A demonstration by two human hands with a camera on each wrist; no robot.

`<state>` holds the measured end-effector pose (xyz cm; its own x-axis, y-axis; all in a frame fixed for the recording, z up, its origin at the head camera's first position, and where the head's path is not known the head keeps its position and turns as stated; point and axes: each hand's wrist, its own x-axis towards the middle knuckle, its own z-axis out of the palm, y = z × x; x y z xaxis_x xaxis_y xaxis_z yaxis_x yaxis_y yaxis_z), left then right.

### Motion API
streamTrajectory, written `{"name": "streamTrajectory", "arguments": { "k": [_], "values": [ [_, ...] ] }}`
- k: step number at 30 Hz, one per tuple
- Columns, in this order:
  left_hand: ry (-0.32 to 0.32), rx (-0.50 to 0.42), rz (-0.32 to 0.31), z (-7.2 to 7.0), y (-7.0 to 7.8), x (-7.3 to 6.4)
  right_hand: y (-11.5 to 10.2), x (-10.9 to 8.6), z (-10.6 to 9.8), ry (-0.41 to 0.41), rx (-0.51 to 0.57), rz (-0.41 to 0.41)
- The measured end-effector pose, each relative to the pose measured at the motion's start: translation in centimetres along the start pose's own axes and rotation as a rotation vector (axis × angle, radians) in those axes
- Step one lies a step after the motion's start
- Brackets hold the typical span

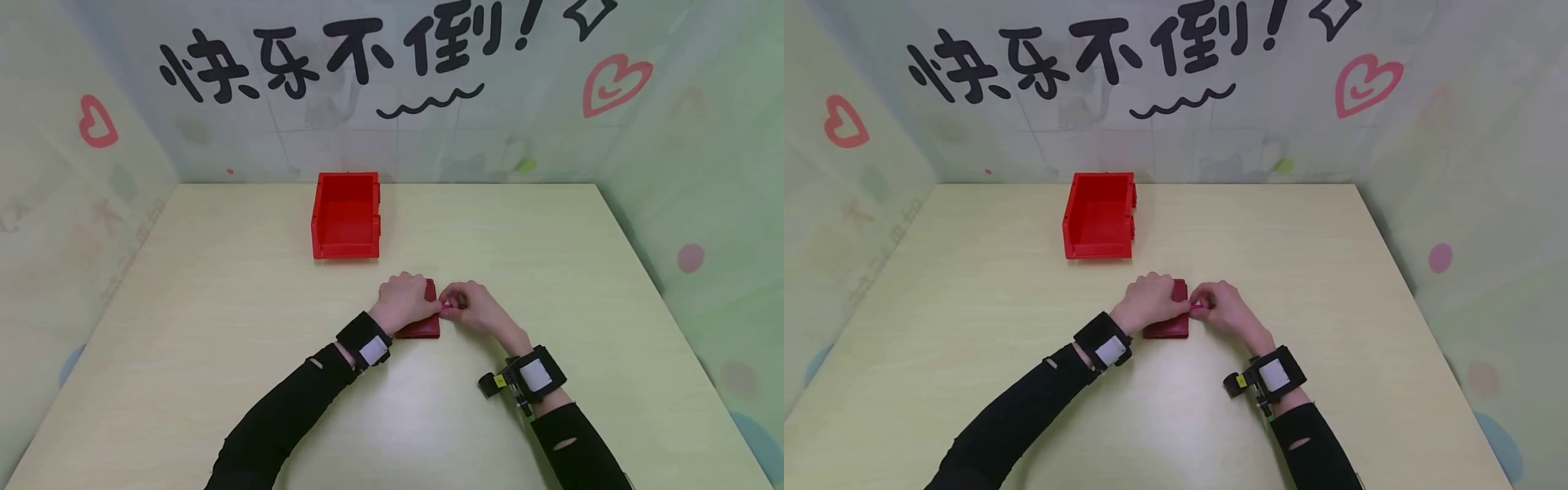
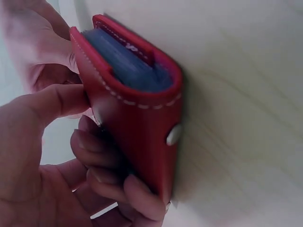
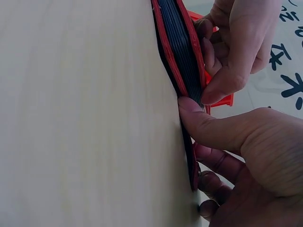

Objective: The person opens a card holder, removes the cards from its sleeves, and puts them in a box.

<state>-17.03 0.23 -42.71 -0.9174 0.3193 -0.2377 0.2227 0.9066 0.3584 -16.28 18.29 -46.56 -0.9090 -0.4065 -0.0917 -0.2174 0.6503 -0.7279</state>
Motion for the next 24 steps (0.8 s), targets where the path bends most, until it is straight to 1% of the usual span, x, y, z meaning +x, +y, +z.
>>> {"name": "streamTrajectory", "arguments": {
  "k": [5,13,17,22,24],
  "values": [
    [-0.015,-0.056,-0.005,-0.2,-0.5,0.0,-0.1,0.0,0.1,0.004,-0.008,0.002],
    [-0.083,-0.300,0.041,-1.0,-2.7,-0.2,0.0,0.1,0.2,0.006,-0.023,0.001],
    [-0.103,-0.378,0.073,-1.6,-3.9,-0.5,-0.4,0.2,0.2,0.008,-0.021,0.028],
    [-0.091,-0.443,0.113,-2.4,-5.4,-1.1,-1.2,0.6,0.5,0.035,-0.023,0.103],
    [-0.059,-0.448,0.116,-2.6,-6.1,-1.3,-1.6,0.8,0.7,0.049,-0.045,0.117]
  ]
}}
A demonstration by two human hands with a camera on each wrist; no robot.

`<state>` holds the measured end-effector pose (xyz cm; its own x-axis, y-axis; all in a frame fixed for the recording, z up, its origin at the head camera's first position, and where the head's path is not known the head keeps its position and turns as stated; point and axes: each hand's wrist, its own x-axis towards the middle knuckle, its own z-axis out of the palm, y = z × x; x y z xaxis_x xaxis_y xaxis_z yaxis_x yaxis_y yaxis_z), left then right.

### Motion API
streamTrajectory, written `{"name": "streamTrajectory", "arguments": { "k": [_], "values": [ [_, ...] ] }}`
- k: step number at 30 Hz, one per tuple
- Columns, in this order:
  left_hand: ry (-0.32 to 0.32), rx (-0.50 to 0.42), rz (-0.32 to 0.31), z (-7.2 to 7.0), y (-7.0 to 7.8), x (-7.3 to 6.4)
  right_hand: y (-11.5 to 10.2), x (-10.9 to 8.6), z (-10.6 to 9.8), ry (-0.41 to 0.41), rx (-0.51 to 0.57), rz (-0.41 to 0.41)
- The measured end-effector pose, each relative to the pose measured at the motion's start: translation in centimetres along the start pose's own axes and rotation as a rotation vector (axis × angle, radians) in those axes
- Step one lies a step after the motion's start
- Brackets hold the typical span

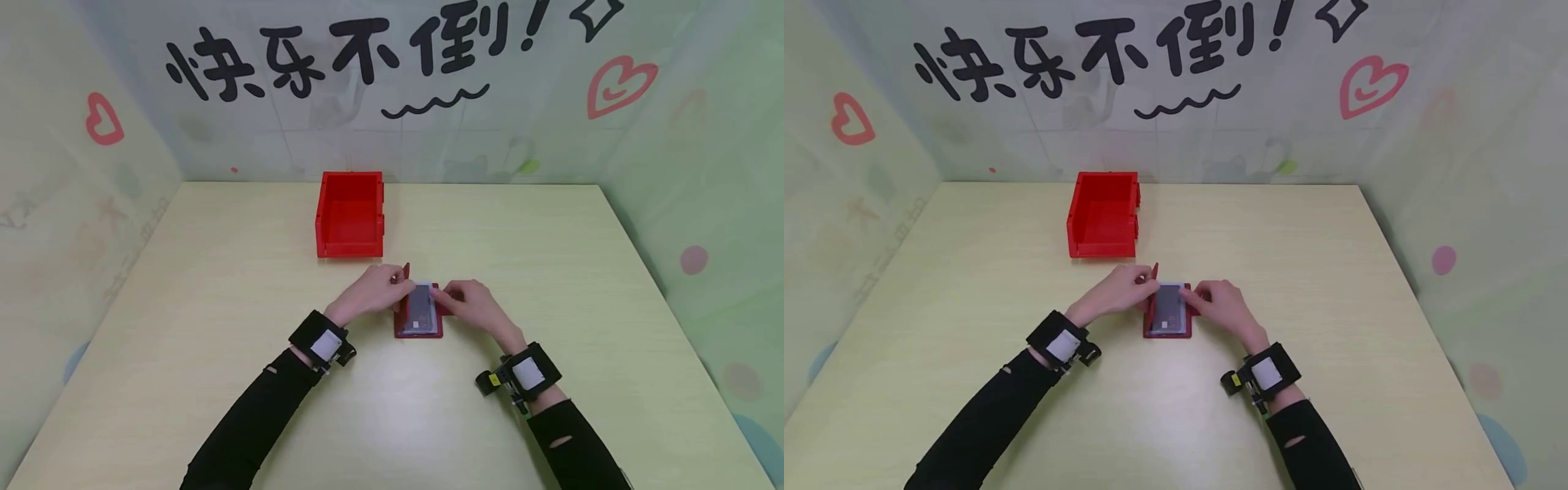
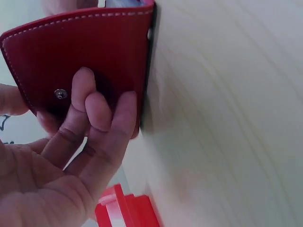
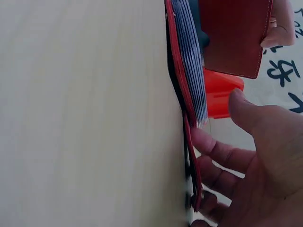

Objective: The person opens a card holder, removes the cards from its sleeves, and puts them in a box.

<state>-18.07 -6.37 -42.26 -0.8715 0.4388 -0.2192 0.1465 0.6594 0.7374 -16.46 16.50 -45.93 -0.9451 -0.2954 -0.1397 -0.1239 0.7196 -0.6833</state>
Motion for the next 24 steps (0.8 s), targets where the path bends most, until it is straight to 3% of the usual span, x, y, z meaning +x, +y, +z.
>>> {"name": "streamTrajectory", "arguments": {
  "k": [6,15,24],
  "values": [
    [0.052,-0.071,-0.044,-1.1,-1.9,-0.9,-1.0,0.0,0.3,0.032,-0.072,0.008],
    [-0.003,-0.252,-0.070,-2.2,-5.3,-2.4,-1.1,0.1,0.4,0.029,-0.093,0.040],
    [-0.003,-0.202,-0.162,-2.4,-5.8,-3.0,-1.1,0.1,0.4,0.033,-0.079,0.075]
  ]
}}
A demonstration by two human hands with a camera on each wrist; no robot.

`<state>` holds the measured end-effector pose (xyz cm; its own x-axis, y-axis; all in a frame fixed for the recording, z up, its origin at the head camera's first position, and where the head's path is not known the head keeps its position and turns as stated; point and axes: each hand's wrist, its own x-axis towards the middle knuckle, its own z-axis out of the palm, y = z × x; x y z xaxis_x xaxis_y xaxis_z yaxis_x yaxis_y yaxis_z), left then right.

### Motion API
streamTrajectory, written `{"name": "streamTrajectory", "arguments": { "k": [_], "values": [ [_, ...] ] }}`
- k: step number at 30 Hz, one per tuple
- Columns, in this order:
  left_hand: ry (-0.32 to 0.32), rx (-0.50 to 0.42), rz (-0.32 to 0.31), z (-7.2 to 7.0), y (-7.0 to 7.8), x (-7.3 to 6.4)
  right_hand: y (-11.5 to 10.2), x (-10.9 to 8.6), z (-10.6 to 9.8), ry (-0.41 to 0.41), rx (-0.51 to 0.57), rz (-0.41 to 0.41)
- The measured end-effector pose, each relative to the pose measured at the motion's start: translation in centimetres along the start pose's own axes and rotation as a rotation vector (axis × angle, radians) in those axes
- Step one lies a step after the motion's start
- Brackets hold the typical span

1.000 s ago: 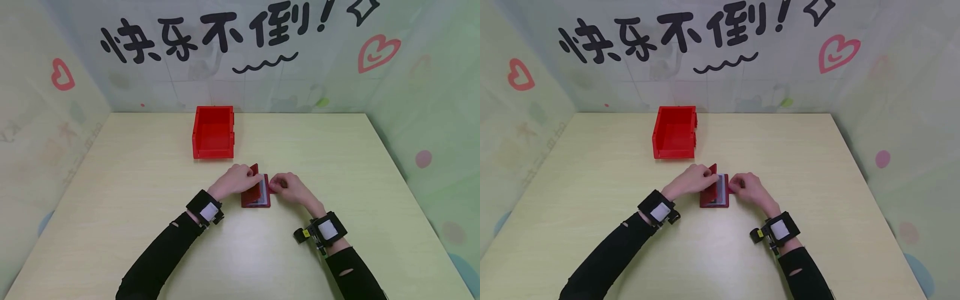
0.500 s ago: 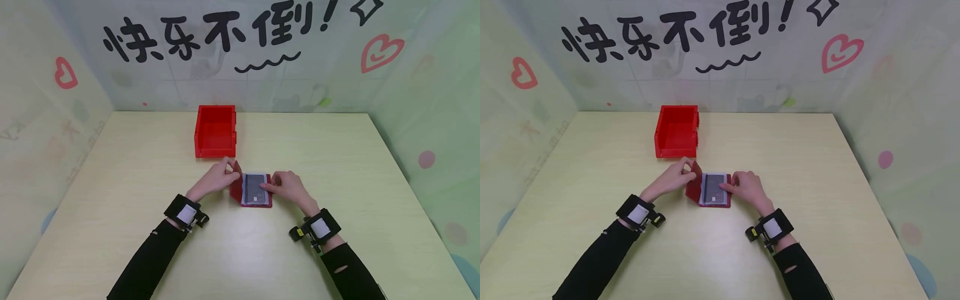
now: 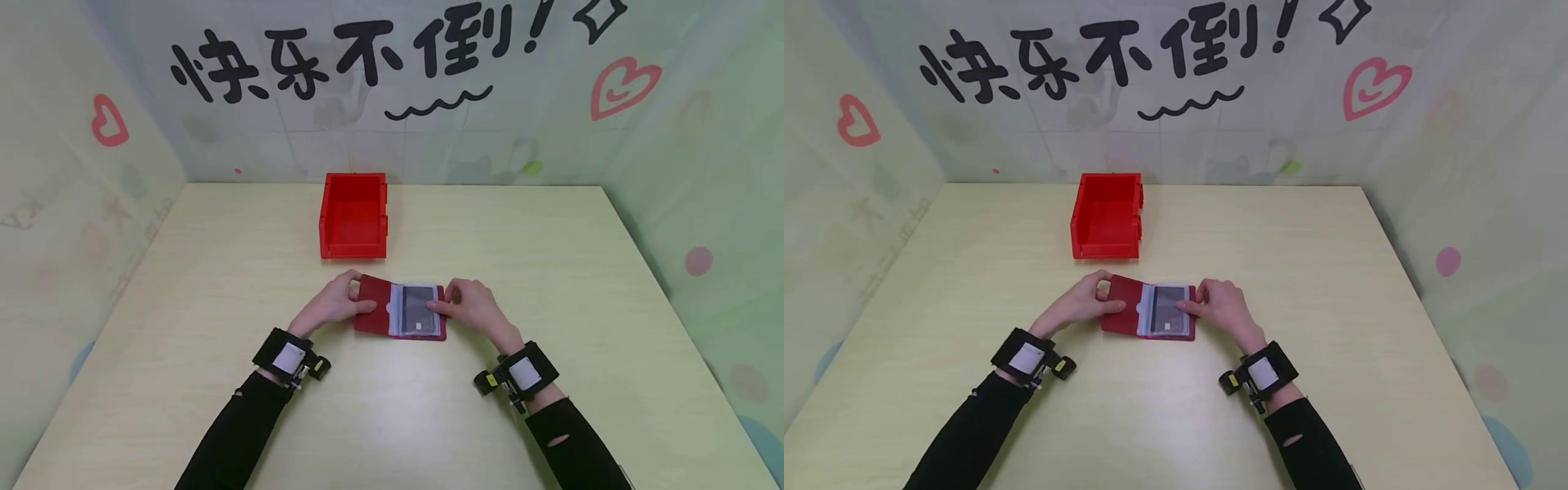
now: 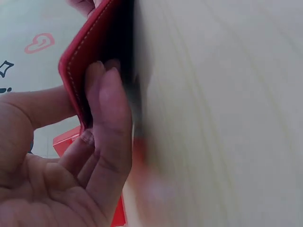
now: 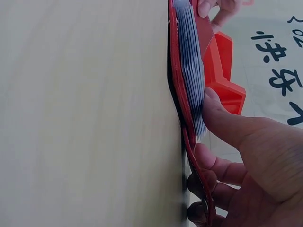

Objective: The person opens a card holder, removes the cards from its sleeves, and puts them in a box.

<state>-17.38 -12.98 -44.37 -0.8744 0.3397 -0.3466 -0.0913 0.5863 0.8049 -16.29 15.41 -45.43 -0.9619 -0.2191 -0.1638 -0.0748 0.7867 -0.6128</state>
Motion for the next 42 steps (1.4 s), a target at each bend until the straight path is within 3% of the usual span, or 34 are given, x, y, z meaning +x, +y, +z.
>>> {"name": "streamTrajectory", "arguments": {
  "k": [8,12,15,19,22,25,31,37,42],
  "values": [
    [0.052,0.047,-0.094,0.3,0.1,-0.3,-0.1,0.1,-0.1,-0.005,0.012,0.026],
    [0.113,0.147,-0.108,0.4,0.5,-0.6,-0.1,0.1,-0.3,-0.013,0.010,0.030],
    [0.163,0.256,-0.085,0.7,1.0,-0.7,-0.1,0.2,-0.4,-0.027,0.007,0.037],
    [0.206,0.328,-0.022,1.5,1.8,-0.7,-0.1,0.4,-0.6,-0.054,0.000,0.057],
    [0.216,0.363,0.043,2.2,2.6,-0.5,-0.1,0.6,-0.7,-0.072,-0.005,0.068],
    [0.187,0.381,0.097,3.0,3.3,-0.2,-0.2,0.7,-0.8,-0.087,0.010,0.062],
    [0.117,0.352,0.140,4.3,3.7,0.4,-0.7,1.1,-0.5,-0.127,0.113,0.016],
    [0.171,0.321,0.185,4.9,3.2,1.0,-0.9,1.6,-0.4,-0.180,0.192,-0.019],
    [0.188,0.295,0.199,4.9,3.0,1.4,-0.7,1.6,-0.3,-0.177,0.192,-0.042]
  ]
}}
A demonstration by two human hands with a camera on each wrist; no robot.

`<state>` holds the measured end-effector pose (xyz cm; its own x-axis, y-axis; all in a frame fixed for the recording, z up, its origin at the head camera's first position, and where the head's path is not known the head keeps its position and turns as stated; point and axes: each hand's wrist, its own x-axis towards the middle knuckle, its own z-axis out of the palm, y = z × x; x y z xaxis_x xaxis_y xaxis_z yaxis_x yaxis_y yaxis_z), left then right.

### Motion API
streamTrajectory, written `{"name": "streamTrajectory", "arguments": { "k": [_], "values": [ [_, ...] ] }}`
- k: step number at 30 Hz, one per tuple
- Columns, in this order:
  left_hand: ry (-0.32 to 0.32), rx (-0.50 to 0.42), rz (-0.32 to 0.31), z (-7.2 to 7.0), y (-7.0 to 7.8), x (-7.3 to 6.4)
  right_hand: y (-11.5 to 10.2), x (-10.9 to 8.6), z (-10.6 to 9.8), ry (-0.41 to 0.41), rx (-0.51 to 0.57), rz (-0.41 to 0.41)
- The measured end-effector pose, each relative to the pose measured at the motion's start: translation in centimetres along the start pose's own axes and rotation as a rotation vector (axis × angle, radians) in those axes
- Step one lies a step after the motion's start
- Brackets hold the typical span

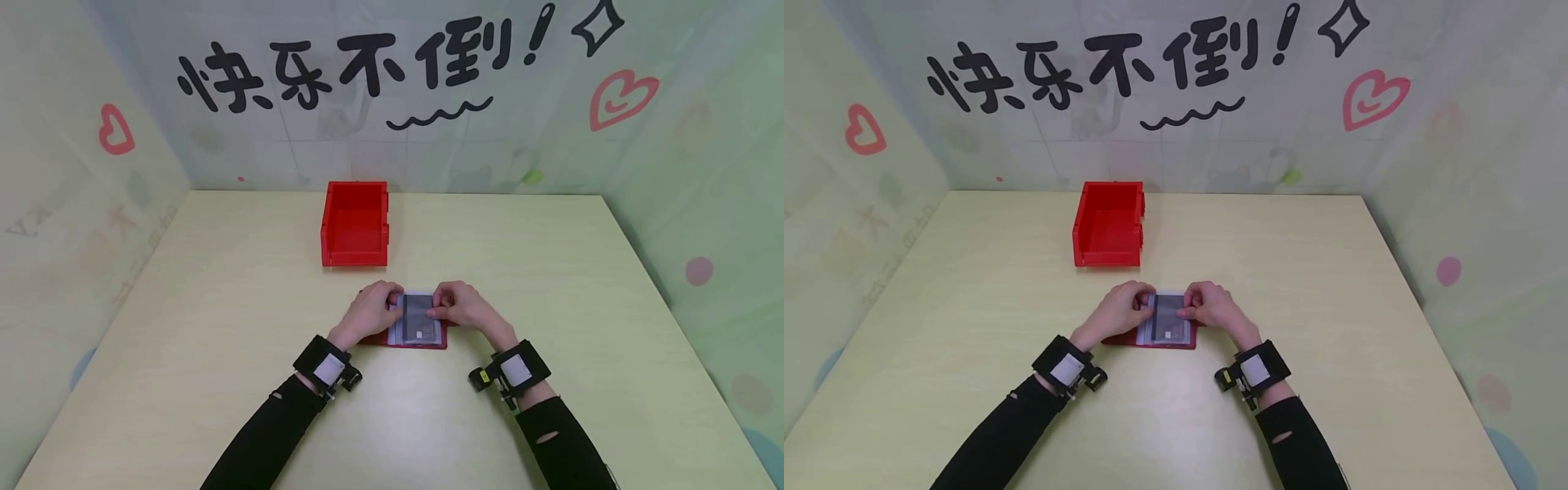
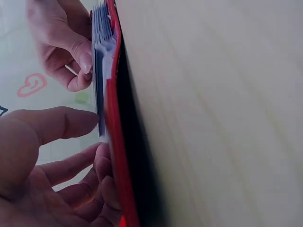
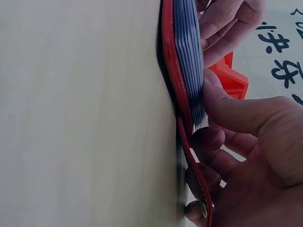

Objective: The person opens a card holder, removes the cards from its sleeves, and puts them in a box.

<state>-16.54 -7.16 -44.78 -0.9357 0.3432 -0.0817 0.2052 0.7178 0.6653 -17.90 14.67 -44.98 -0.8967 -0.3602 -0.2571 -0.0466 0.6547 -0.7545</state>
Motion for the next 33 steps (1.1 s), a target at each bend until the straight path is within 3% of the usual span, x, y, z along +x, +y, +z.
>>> {"name": "streamTrajectory", "arguments": {
  "k": [7,14,33],
  "values": [
    [0.021,-0.085,-0.006,0.0,-0.2,0.1,0.4,-0.3,0.3,0.023,-0.024,-0.034],
    [0.015,-0.156,-0.068,0.0,0.0,0.6,0.5,-0.3,0.2,0.024,-0.028,-0.030],
    [-0.096,-0.126,-0.202,-0.3,0.4,1.5,0.2,-0.2,0.2,0.024,-0.087,-0.018]
  ]
}}
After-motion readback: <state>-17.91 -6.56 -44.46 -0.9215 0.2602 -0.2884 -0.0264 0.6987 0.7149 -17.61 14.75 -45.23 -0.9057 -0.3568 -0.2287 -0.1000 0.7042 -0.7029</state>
